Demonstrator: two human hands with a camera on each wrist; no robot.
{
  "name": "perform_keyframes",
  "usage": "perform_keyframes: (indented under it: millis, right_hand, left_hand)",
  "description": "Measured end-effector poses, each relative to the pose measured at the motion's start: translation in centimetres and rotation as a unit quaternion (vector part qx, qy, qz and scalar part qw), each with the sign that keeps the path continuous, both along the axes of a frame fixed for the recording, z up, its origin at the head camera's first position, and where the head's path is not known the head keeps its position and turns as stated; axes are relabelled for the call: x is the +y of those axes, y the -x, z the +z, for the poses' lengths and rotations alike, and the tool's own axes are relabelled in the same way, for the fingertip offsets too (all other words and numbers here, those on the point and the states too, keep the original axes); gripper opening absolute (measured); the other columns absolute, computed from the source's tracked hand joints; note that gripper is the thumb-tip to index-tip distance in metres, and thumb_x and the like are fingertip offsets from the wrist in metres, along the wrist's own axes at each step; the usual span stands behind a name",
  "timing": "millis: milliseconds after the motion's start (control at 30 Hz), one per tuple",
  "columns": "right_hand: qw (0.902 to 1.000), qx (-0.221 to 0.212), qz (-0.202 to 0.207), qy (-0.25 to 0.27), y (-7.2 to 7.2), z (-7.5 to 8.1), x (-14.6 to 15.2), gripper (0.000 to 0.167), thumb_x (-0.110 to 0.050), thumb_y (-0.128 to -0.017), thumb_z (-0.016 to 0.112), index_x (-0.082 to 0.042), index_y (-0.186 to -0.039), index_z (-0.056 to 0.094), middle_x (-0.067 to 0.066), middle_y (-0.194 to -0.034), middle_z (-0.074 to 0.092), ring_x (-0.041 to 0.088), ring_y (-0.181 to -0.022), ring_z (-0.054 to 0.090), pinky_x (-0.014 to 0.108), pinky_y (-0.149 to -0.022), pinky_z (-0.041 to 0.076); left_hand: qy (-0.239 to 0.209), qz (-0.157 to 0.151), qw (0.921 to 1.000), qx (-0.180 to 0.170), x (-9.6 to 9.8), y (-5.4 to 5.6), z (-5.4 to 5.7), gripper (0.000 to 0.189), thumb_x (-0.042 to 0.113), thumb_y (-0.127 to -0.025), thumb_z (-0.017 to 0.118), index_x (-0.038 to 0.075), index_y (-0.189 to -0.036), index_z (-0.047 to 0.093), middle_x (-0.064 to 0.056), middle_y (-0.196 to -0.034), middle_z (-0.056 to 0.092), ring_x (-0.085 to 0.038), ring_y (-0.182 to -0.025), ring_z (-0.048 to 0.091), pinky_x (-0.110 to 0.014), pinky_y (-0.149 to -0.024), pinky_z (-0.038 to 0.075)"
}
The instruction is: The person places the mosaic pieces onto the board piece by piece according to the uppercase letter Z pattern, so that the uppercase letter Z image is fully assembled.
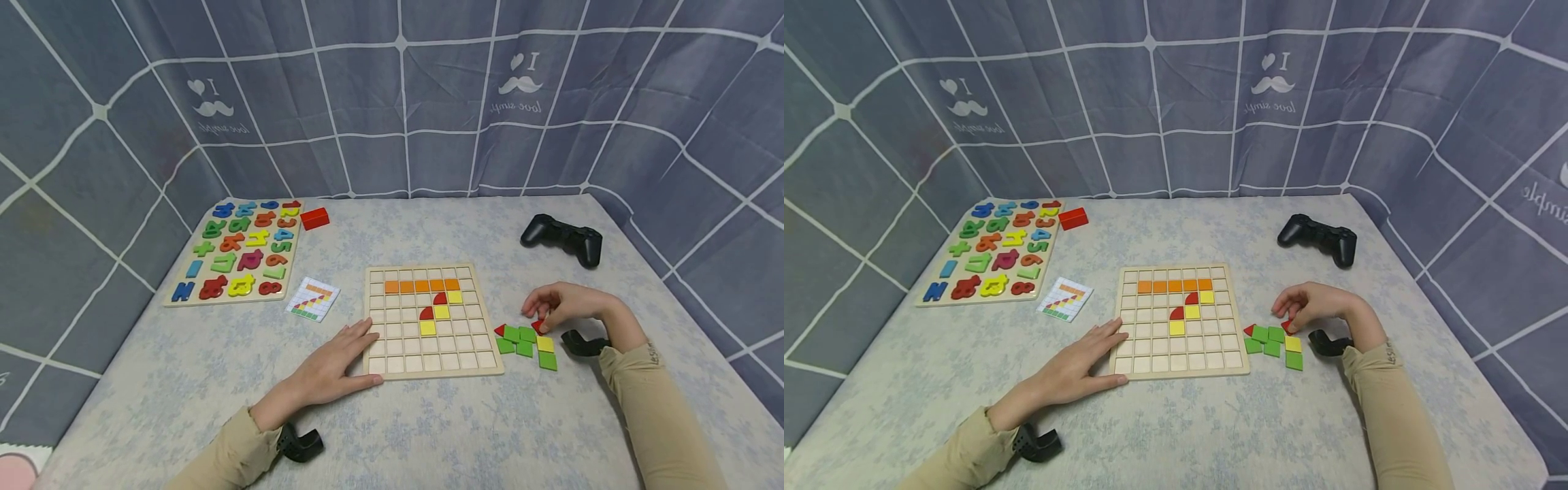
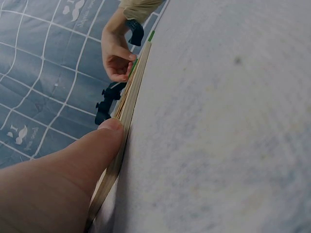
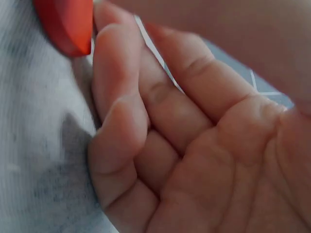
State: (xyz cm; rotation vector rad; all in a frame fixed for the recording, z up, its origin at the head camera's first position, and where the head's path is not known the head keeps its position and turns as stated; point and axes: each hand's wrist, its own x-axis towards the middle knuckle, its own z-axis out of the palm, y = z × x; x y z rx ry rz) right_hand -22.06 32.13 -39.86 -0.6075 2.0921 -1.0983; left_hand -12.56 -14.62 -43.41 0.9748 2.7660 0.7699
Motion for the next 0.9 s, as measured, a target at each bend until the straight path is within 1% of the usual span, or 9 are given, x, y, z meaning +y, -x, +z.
perform_keyframes:
  millis: [67, 200, 333, 433, 500, 600, 767, 833, 900]
  right_hand:
    - [1.0000, -0.002, -0.001, -0.004, 0.0, -0.1, 0.0, 0.041, -0.001, -0.077, 0.072, 0.011, -0.113, 0.056, 0.014, -0.100, 0.059, 0.014, -0.075, 0.053, 0.023, -0.064, 0.051]
    - [0.9997, 0.008, 0.001, -0.021, 0.1, -0.3, -0.2, 0.041, 0.001, -0.074, 0.073, 0.009, -0.111, 0.057, 0.013, -0.096, 0.057, 0.014, -0.072, 0.048, 0.022, -0.060, 0.049]
    - [0.9992, 0.025, -0.007, -0.031, 0.2, -0.4, -0.4, 0.038, -0.004, -0.075, 0.074, 0.006, -0.108, 0.059, 0.011, -0.084, 0.056, 0.012, -0.067, 0.047, 0.022, -0.057, 0.046]
    - [0.9980, 0.043, -0.022, -0.040, 0.2, -0.5, -0.5, 0.034, -0.007, -0.076, 0.075, 0.004, -0.105, 0.061, 0.007, -0.074, 0.054, 0.011, -0.061, 0.046, 0.021, -0.054, 0.042]
    - [0.9969, 0.056, -0.034, -0.044, 0.2, -0.6, -0.6, 0.031, -0.008, -0.077, 0.075, 0.003, -0.102, 0.062, 0.005, -0.070, 0.053, 0.010, -0.059, 0.046, 0.021, -0.052, 0.040]
    - [0.9945, 0.080, -0.043, -0.052, 0.1, -0.5, -0.9, 0.026, -0.009, -0.077, 0.075, 0.001, -0.098, 0.063, 0.004, -0.070, 0.054, 0.010, -0.059, 0.046, 0.022, -0.052, 0.041]
    - [0.9899, 0.116, -0.049, -0.066, 0.0, -0.2, -1.8, 0.019, -0.014, -0.081, 0.074, -0.002, -0.091, 0.063, 0.003, -0.074, 0.057, 0.012, -0.064, 0.048, 0.024, -0.057, 0.043]
    - [0.9878, 0.129, -0.056, -0.067, 0.0, -0.1, -2.5, 0.018, -0.015, -0.083, 0.072, -0.002, -0.092, 0.063, 0.002, -0.074, 0.056, 0.012, -0.065, 0.048, 0.025, -0.058, 0.042]
    - [0.9848, 0.147, -0.068, -0.063, 0.0, -0.1, -3.3, 0.019, -0.016, -0.086, 0.070, -0.002, -0.095, 0.062, 0.003, -0.076, 0.056, 0.013, -0.066, 0.048, 0.025, -0.059, 0.043]
  left_hand:
    - [0.000, 0.001, 1.0000, -0.001, 0.0, 0.0, 0.0, 0.077, 0.059, -0.086, 0.056, 0.008, -0.142, 0.042, -0.008, -0.154, 0.023, -0.021, -0.140, 0.019, -0.035, -0.116, 0.015]
    - [0.001, 0.003, 1.0000, -0.004, -0.1, -0.1, 0.1, 0.077, 0.059, -0.086, 0.056, 0.008, -0.142, 0.042, -0.008, -0.154, 0.022, -0.022, -0.140, 0.019, -0.035, -0.116, 0.015]
    - [0.005, 0.006, 0.9999, -0.008, -0.2, -0.1, 0.1, 0.078, 0.060, -0.086, 0.056, 0.008, -0.142, 0.042, -0.008, -0.154, 0.022, -0.022, -0.141, 0.019, -0.036, -0.116, 0.016]
    - [0.006, 0.007, 0.9999, -0.009, -0.2, -0.1, 0.1, 0.078, 0.061, -0.085, 0.055, 0.008, -0.142, 0.042, -0.008, -0.154, 0.022, -0.022, -0.141, 0.018, -0.036, -0.116, 0.016]
    - [0.006, 0.007, 0.9999, -0.009, -0.2, -0.1, 0.0, 0.078, 0.061, -0.086, 0.055, 0.009, -0.142, 0.042, -0.008, -0.154, 0.022, -0.022, -0.141, 0.018, -0.035, -0.116, 0.016]
    - [0.006, 0.006, 0.9999, -0.009, -0.2, 0.0, 0.0, 0.078, 0.060, -0.086, 0.055, 0.009, -0.142, 0.041, -0.007, -0.154, 0.022, -0.021, -0.141, 0.018, -0.035, -0.116, 0.015]
    - [0.006, 0.005, 1.0000, -0.002, -0.2, 0.1, -0.2, 0.078, 0.061, -0.086, 0.055, 0.009, -0.142, 0.042, -0.008, -0.154, 0.022, -0.022, -0.140, 0.019, -0.036, -0.116, 0.016]
    - [0.007, 0.005, 1.0000, -0.002, -0.1, 0.1, -0.3, 0.078, 0.061, -0.086, 0.054, 0.009, -0.142, 0.042, -0.007, -0.154, 0.022, -0.021, -0.141, 0.019, -0.035, -0.116, 0.016]
    - [0.007, 0.006, 1.0000, -0.003, -0.1, 0.1, -0.3, 0.078, 0.062, -0.085, 0.054, 0.009, -0.142, 0.042, -0.007, -0.154, 0.022, -0.020, -0.141, 0.019, -0.034, -0.116, 0.016]
